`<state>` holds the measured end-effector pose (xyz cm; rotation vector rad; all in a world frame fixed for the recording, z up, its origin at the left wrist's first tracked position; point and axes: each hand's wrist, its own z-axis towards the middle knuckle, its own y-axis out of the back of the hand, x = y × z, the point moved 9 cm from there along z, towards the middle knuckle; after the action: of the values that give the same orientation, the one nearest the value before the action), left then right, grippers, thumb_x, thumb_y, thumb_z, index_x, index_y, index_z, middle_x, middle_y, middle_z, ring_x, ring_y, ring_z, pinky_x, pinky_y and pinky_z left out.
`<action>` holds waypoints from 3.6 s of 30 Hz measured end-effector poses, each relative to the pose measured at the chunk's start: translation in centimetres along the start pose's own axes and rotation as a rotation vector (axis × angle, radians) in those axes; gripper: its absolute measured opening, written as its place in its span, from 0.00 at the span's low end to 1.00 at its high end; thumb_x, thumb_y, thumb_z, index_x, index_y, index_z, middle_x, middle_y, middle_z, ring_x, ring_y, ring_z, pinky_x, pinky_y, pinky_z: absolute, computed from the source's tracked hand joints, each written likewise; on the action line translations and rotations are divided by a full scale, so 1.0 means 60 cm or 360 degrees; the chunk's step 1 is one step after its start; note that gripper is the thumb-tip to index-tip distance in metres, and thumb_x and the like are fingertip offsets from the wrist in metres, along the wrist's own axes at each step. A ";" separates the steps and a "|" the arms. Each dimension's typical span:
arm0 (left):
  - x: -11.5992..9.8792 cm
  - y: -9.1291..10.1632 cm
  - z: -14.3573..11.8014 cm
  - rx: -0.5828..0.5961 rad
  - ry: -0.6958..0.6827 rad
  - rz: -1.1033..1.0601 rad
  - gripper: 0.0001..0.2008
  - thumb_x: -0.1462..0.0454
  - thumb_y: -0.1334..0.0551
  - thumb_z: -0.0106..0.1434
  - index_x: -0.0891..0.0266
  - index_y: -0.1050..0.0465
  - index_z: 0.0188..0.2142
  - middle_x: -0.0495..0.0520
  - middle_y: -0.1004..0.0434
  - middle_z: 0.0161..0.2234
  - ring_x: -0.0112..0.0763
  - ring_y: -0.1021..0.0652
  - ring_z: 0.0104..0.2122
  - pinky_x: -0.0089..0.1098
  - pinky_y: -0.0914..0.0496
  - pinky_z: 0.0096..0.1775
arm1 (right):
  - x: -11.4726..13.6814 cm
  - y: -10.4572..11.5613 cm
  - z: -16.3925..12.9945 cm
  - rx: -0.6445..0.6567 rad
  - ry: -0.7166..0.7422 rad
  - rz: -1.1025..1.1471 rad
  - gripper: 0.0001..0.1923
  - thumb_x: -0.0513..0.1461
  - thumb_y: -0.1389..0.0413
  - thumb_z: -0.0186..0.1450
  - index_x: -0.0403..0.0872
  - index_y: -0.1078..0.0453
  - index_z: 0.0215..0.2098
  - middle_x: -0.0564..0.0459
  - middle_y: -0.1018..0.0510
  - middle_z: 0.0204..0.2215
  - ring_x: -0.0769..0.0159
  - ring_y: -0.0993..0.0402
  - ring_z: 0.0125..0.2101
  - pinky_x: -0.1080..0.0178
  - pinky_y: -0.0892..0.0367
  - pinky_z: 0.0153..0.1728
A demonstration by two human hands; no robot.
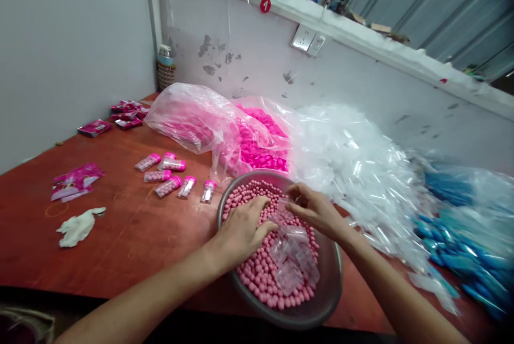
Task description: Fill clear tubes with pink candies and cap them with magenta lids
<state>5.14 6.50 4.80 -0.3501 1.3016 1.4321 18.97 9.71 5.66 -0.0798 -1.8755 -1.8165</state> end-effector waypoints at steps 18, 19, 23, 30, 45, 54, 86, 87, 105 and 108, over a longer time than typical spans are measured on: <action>0.060 0.058 0.014 -0.0413 0.0215 -0.0347 0.09 0.66 0.42 0.60 0.62 0.25 0.39 0.52 0.20 0.38 0.33 0.23 0.38 0.32 0.30 0.43 | 0.004 -0.081 0.067 0.0325 0.0418 -0.0491 0.11 0.28 0.55 0.62 0.40 0.30 0.35 0.42 0.25 0.32 0.59 0.30 0.37 0.54 0.36 0.40; 0.062 0.059 0.014 -0.0430 0.0218 -0.0352 0.09 0.67 0.42 0.60 0.62 0.25 0.39 0.52 0.20 0.38 0.33 0.22 0.38 0.32 0.30 0.43 | 0.003 -0.100 0.074 0.0358 0.0437 -0.0437 0.11 0.28 0.54 0.62 0.40 0.31 0.34 0.42 0.25 0.33 0.59 0.30 0.37 0.54 0.36 0.41; 0.069 0.065 0.011 -0.0501 0.0229 -0.0360 0.12 0.68 0.45 0.62 0.64 0.27 0.43 0.55 0.22 0.41 0.33 0.23 0.41 0.33 0.30 0.45 | 0.026 -0.160 0.084 0.0427 0.0500 -0.0156 0.11 0.28 0.52 0.60 0.44 0.32 0.36 0.49 0.25 0.36 0.65 0.30 0.39 0.61 0.37 0.43; 0.080 0.055 0.012 -0.0488 0.0263 -0.0471 0.18 0.68 0.45 0.61 0.64 0.34 0.51 0.57 0.27 0.47 0.34 0.26 0.46 0.35 0.31 0.47 | 0.011 -0.110 0.053 0.0314 0.0207 0.0486 0.06 0.36 0.48 0.61 0.43 0.37 0.37 0.53 0.28 0.30 0.68 0.31 0.30 0.65 0.33 0.32; 0.035 0.009 0.031 0.0156 0.0003 -0.0256 0.09 0.69 0.42 0.59 0.64 0.25 0.38 0.53 0.23 0.36 0.32 0.26 0.37 0.31 0.34 0.42 | 0.031 -0.041 -0.005 -0.0049 0.0176 0.0924 0.12 0.40 0.42 0.58 0.48 0.34 0.40 0.53 0.28 0.33 0.67 0.31 0.34 0.64 0.34 0.36; 0.010 0.022 0.012 -0.0008 -0.0244 -0.0147 0.13 0.68 0.48 0.64 0.62 0.28 0.44 0.55 0.27 0.39 0.32 0.28 0.41 0.31 0.35 0.44 | 0.051 -0.055 -0.007 0.0103 0.0217 0.0943 0.12 0.36 0.41 0.57 0.47 0.38 0.38 0.57 0.28 0.28 0.71 0.30 0.26 0.69 0.34 0.27; 0.094 0.007 0.023 -0.0024 0.0531 -0.1244 0.14 0.63 0.42 0.59 0.63 0.30 0.46 0.51 0.29 0.33 0.27 0.26 0.28 0.28 0.29 0.32 | -0.078 0.010 0.264 -0.0163 0.0110 -0.0193 0.12 0.40 0.48 0.62 0.43 0.31 0.41 0.45 0.24 0.40 0.61 0.29 0.40 0.61 0.36 0.42; 0.095 0.008 0.023 -0.0040 0.0513 -0.1230 0.14 0.63 0.42 0.60 0.63 0.30 0.46 0.52 0.28 0.34 0.27 0.26 0.29 0.29 0.29 0.33 | -0.070 0.018 0.244 -0.0166 0.0114 -0.0051 0.12 0.41 0.49 0.62 0.43 0.32 0.42 0.46 0.24 0.38 0.62 0.28 0.37 0.62 0.34 0.39; 0.083 0.010 0.016 -0.0074 0.0405 -0.1140 0.16 0.60 0.42 0.60 0.64 0.29 0.45 0.55 0.27 0.41 0.35 0.26 0.40 0.36 0.27 0.40 | 0.007 -0.012 0.018 -0.0146 -0.0088 0.1404 0.15 0.43 0.45 0.61 0.48 0.33 0.45 0.55 0.28 0.30 0.73 0.34 0.26 0.69 0.35 0.27; 0.078 0.011 0.015 -0.0060 0.0410 -0.1289 0.16 0.59 0.40 0.58 0.65 0.29 0.44 0.54 0.28 0.40 0.32 0.26 0.37 0.34 0.27 0.39 | 0.009 -0.031 0.015 -0.0153 -0.0157 0.1514 0.15 0.45 0.46 0.61 0.47 0.34 0.44 0.55 0.27 0.29 0.73 0.32 0.24 0.69 0.34 0.25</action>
<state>3.38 9.78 1.77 -0.9851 1.1303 0.7341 17.46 10.18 4.21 -0.9347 -1.4052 -1.2214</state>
